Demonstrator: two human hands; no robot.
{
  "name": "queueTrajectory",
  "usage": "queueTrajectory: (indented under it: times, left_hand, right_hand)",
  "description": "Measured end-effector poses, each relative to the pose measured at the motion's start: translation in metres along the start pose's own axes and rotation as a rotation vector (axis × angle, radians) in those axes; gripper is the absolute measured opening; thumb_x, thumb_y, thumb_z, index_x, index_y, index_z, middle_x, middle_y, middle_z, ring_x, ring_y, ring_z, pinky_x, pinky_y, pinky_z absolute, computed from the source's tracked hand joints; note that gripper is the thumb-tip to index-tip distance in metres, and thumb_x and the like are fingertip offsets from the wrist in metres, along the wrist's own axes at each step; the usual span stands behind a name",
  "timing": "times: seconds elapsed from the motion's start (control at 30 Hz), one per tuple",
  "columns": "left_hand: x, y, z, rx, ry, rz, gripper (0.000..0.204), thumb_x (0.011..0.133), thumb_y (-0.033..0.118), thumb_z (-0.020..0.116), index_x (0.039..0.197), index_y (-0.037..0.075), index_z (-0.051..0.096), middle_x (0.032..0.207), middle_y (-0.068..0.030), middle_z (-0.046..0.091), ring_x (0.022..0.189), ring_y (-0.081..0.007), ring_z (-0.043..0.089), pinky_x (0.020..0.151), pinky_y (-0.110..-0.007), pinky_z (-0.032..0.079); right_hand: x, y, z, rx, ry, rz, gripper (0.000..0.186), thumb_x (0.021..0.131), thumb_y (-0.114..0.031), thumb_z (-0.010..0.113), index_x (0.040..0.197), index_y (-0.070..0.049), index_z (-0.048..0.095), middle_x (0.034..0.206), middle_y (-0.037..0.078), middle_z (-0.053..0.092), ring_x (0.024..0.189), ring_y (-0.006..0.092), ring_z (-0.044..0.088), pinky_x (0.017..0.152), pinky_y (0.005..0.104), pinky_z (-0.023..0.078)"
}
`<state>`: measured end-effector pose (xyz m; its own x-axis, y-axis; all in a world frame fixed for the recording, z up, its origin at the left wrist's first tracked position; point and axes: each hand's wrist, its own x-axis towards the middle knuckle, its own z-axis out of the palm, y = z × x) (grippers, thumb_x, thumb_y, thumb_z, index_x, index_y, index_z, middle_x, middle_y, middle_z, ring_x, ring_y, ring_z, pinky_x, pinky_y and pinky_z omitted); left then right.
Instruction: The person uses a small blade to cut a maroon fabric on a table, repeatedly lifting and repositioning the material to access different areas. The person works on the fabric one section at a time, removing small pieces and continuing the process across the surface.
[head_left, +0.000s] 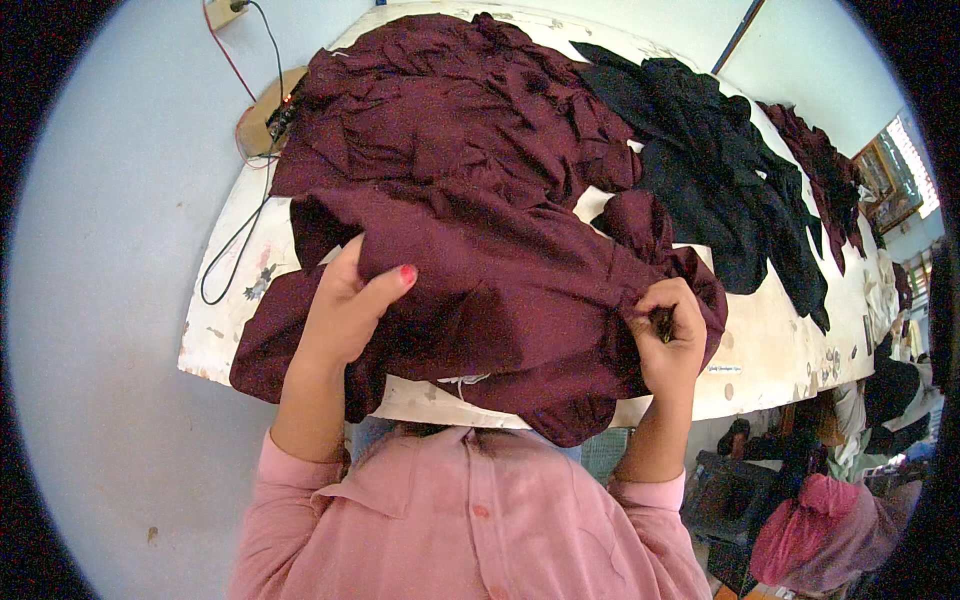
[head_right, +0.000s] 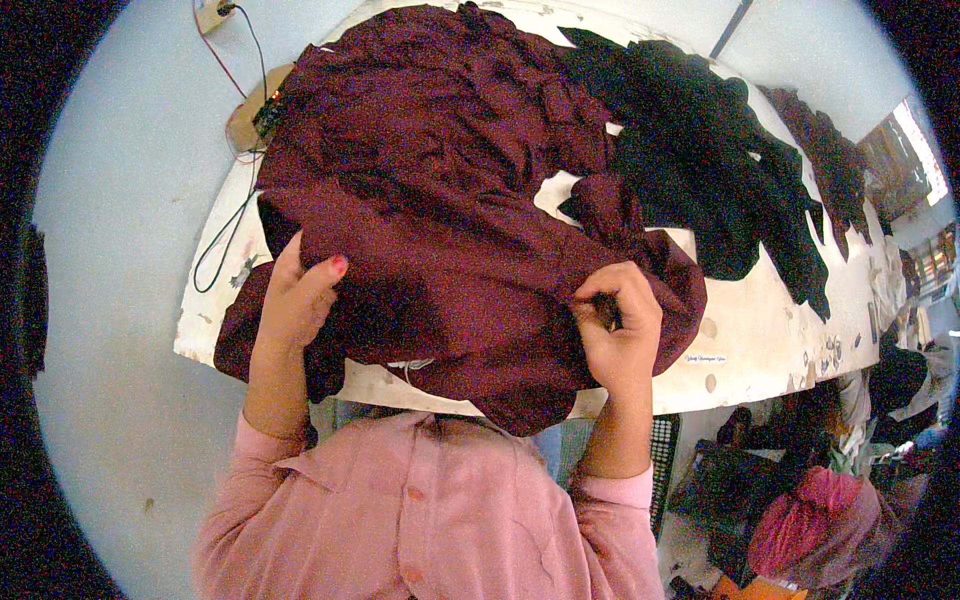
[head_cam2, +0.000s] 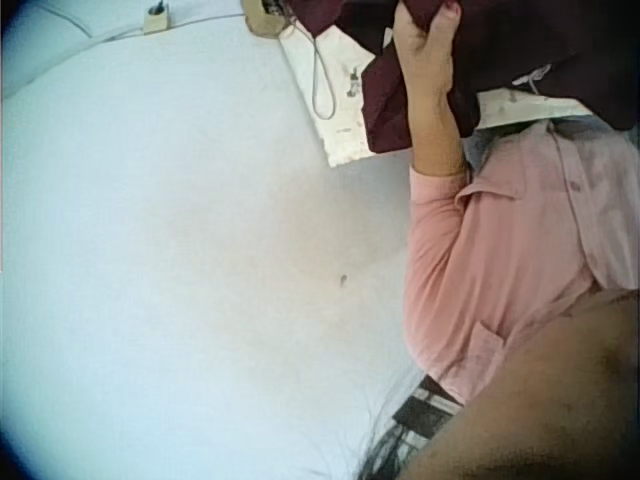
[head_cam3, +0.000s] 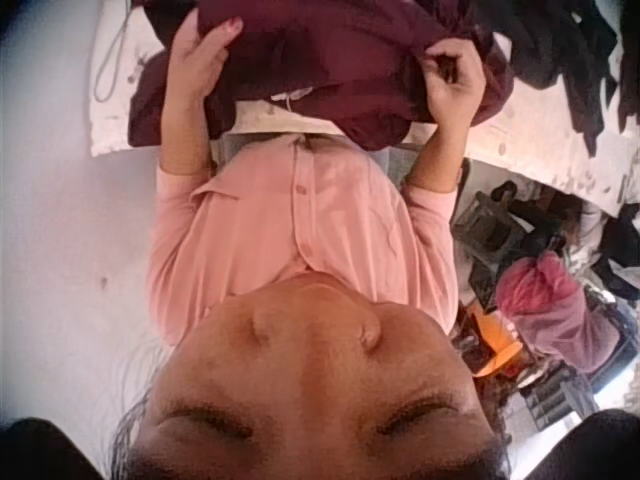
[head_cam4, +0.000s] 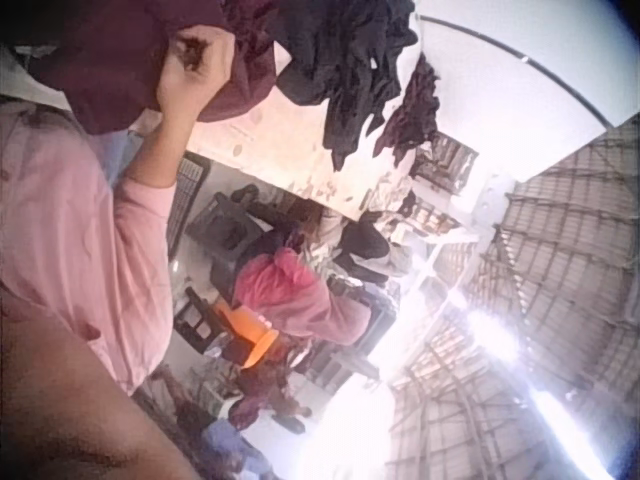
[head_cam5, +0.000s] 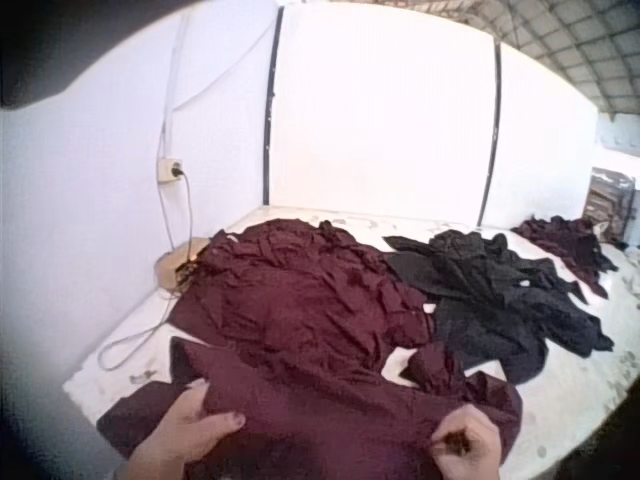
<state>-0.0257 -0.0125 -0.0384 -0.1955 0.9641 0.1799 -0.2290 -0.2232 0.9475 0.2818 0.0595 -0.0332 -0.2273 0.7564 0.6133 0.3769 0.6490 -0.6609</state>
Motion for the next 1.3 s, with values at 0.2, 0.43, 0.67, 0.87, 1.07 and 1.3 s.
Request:
queueTrajectory:
  times: [0.2,0.43,0.67,0.87,1.07,1.3]
  left_hand:
    - [-0.017,0.001,-0.008,-0.11,-0.018,-0.34,0.053,0.082,0.012,0.07,0.128,-0.004,0.048,0.119,-0.0105,0.061,0.109,-0.0213,0.058,0.098,-0.035,0.044]
    - [-0.028,-0.023,-0.014,-0.205,-0.111,-0.442,0.059,0.07,0.001,0.067,0.126,-0.006,0.051,0.12,-0.0168,0.061,0.11,-0.031,0.06,0.098,-0.041,0.044]
    - [-0.036,-0.048,0.001,-0.836,-0.193,-0.256,0.065,0.058,-0.004,0.056,0.123,-0.005,0.053,0.116,-0.0196,0.063,0.108,-0.036,0.061,0.096,-0.047,0.047]
    - [-0.036,-0.05,-0.001,-0.816,-0.18,-0.238,0.065,0.055,-0.002,0.052,0.12,-0.006,0.053,0.115,-0.0191,0.063,0.105,-0.0357,0.061,0.094,-0.048,0.048]
    - [-0.033,-0.049,0.001,-0.719,-0.133,-0.103,0.035,0.056,-0.003,0.05,0.089,-0.004,0.061,0.096,-0.0159,0.067,0.083,-0.0292,0.063,0.084,-0.041,0.05]
    - [-0.032,-0.056,0.0,-0.706,-0.157,-0.115,0.023,0.066,0.003,0.054,0.087,0.0,0.061,0.095,-0.0135,0.067,0.085,-0.027,0.064,0.085,-0.039,0.049]
  right_hand:
    - [-0.007,-0.014,-0.007,-0.021,-0.299,0.027,0.025,0.057,0.013,0.062,0.075,-0.004,0.06,0.081,0.009,0.057,0.078,0.0239,0.061,0.068,0.03,0.048]
    - [-0.015,-0.017,-0.013,-0.015,-0.312,0.045,0.027,0.055,0.013,0.061,0.077,-0.005,0.062,0.083,0.009,0.056,0.08,0.0242,0.061,0.069,0.0298,0.048]
    - [-0.006,-0.035,-0.023,0.005,-0.253,0.042,0.028,0.06,0.005,0.056,0.085,-0.003,0.065,0.091,0.012,0.056,0.083,0.0226,0.059,0.073,0.0293,0.047]
    - [0.004,-0.071,0.026,0.017,-0.209,-0.16,0.042,0.062,-0.012,0.085,0.1,-0.002,0.068,0.091,0.01,0.067,0.077,0.0173,0.063,0.069,0.0267,0.049]
    - [-0.003,-0.042,0.036,0.497,0.127,0.322,0.004,0.086,-0.007,0.069,0.088,-0.004,0.067,0.084,0.002,0.067,0.08,0.012,0.062,0.073,0.0267,0.049]
    - [-0.008,-0.05,0.046,0.255,-0.091,0.052,0.021,0.079,-0.007,0.074,0.098,-0.004,0.067,0.088,0.008,0.068,0.08,0.0185,0.065,0.073,0.0274,0.051]
